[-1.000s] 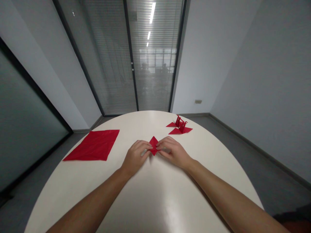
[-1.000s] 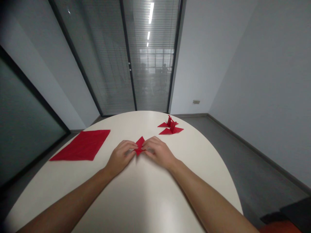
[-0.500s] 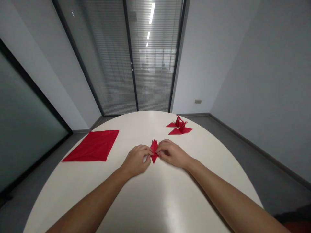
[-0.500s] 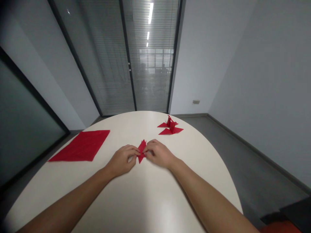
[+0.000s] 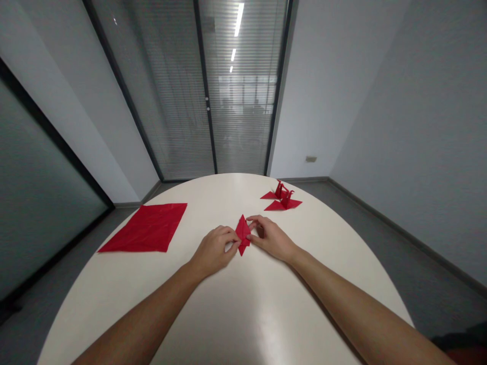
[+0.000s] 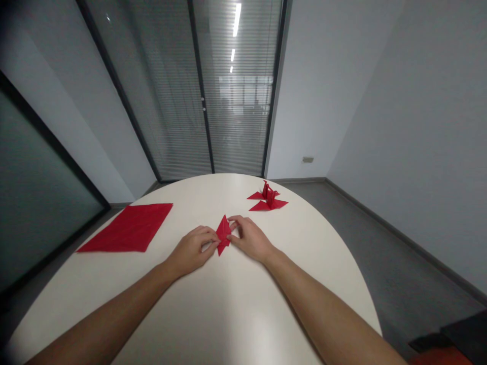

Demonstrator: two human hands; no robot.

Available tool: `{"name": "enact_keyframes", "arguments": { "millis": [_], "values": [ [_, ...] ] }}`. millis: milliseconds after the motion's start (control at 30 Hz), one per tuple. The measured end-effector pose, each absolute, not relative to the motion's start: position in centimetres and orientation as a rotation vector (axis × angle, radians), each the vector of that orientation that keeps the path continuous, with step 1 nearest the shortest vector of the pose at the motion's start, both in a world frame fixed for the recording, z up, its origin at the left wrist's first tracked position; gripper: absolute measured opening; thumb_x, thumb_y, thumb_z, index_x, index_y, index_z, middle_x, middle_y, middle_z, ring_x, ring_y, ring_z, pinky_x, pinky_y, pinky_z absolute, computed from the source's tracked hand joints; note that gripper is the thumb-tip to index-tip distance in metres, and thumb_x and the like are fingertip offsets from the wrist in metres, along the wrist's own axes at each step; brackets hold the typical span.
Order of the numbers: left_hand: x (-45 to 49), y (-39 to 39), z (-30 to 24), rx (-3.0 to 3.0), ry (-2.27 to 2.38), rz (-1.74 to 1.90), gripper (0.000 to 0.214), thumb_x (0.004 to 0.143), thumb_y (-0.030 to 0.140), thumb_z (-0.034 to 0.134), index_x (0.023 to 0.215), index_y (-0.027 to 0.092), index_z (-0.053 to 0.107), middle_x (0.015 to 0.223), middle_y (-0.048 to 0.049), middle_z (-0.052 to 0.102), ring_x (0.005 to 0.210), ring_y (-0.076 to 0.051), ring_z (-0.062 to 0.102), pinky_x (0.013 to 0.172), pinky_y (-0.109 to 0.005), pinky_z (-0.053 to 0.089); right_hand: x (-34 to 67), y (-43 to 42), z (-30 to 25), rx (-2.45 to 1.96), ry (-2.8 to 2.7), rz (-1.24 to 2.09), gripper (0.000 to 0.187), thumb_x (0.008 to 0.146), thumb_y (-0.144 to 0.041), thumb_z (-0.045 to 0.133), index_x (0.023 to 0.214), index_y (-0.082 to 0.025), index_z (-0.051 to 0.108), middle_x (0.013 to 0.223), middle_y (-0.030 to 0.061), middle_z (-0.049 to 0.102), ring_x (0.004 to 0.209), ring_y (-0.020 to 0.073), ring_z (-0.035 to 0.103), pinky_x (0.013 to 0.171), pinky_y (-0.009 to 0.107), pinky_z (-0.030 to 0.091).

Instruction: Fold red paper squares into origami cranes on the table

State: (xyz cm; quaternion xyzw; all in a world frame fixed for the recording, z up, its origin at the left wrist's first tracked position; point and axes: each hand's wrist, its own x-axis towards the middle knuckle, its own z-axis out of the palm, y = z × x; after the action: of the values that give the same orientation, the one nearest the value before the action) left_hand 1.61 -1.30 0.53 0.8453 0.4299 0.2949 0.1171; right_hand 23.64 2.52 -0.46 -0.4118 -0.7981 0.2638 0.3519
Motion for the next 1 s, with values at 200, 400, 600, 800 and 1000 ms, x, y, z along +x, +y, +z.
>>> {"name": "enact_keyframes", "arguments": {
  "millis": [200, 400, 600, 800, 1000],
  "values": [
    [1.4, -0.7, -0.3, 2.292, 1.401, 0.942, 0.024, 0.092, 0.021, 0.058, 0.115, 0.022, 0.066, 0.1, -0.0037, 0.072, 0.097, -0.022, 0.064, 0.088, -0.037, 0.048, 23.5, 2.5, -0.4, -1.101, -2.059, 0.711, 0.046, 0.084, -0.021, 0.07, 0.129, -0.02, 0.061, 0.094, 0.004, 0.07, 0.08, 0.0182, 0.06, 0.076, 0.031, 0.047],
    [1.2, -0.2, -0.5, 2.233, 1.424, 0.945, 0.022, 0.09, 0.024, 0.063, 0.111, 0.022, 0.068, 0.093, -0.0026, 0.072, 0.095, -0.022, 0.063, 0.087, -0.036, 0.048, 23.4, 2.0, 0.8, -1.041, -2.168, 0.636, 0.01, 0.086, -0.019, 0.068, 0.093, -0.02, 0.075, 0.087, 0.0037, 0.071, 0.082, 0.0193, 0.059, 0.074, 0.03, 0.044],
    [1.4, -0.3, -0.4, 2.306, 1.42, 0.944, 0.01, 0.09, 0.021, 0.061, 0.092, 0.022, 0.071, 0.095, -0.0033, 0.073, 0.094, -0.022, 0.062, 0.085, -0.035, 0.048, 23.3, 2.0, 0.9, -1.006, -2.224, 0.628, 0.01, 0.087, -0.018, 0.067, 0.091, -0.019, 0.076, 0.084, 0.0036, 0.071, 0.077, 0.0178, 0.059, 0.071, 0.028, 0.044],
    [1.3, -0.3, -0.5, 2.293, 1.382, 0.951, 0.014, 0.087, 0.015, 0.059, 0.09, 0.023, 0.071, 0.094, -0.0022, 0.074, 0.094, -0.022, 0.064, 0.085, -0.035, 0.049, 23.6, 2.0, 0.8, -0.948, -2.258, 0.592, 0.016, 0.086, -0.014, 0.064, 0.095, -0.022, 0.075, 0.091, 0.0038, 0.073, 0.083, 0.0189, 0.063, 0.076, 0.029, 0.048],
    [0.9, -0.3, -0.4, 2.266, 1.308, 0.943, 0.02, 0.082, 0.009, 0.059, 0.089, 0.024, 0.07, 0.093, -0.001, 0.073, 0.092, -0.021, 0.065, 0.086, -0.034, 0.05, 24.0, 1.9, 1.3, -0.852, -2.352, 0.51, 0.023, 0.084, -0.011, 0.062, 0.096, -0.025, 0.075, 0.095, 0.0039, 0.074, 0.097, 0.022, 0.065, 0.089, 0.035, 0.05]
  ]
}}
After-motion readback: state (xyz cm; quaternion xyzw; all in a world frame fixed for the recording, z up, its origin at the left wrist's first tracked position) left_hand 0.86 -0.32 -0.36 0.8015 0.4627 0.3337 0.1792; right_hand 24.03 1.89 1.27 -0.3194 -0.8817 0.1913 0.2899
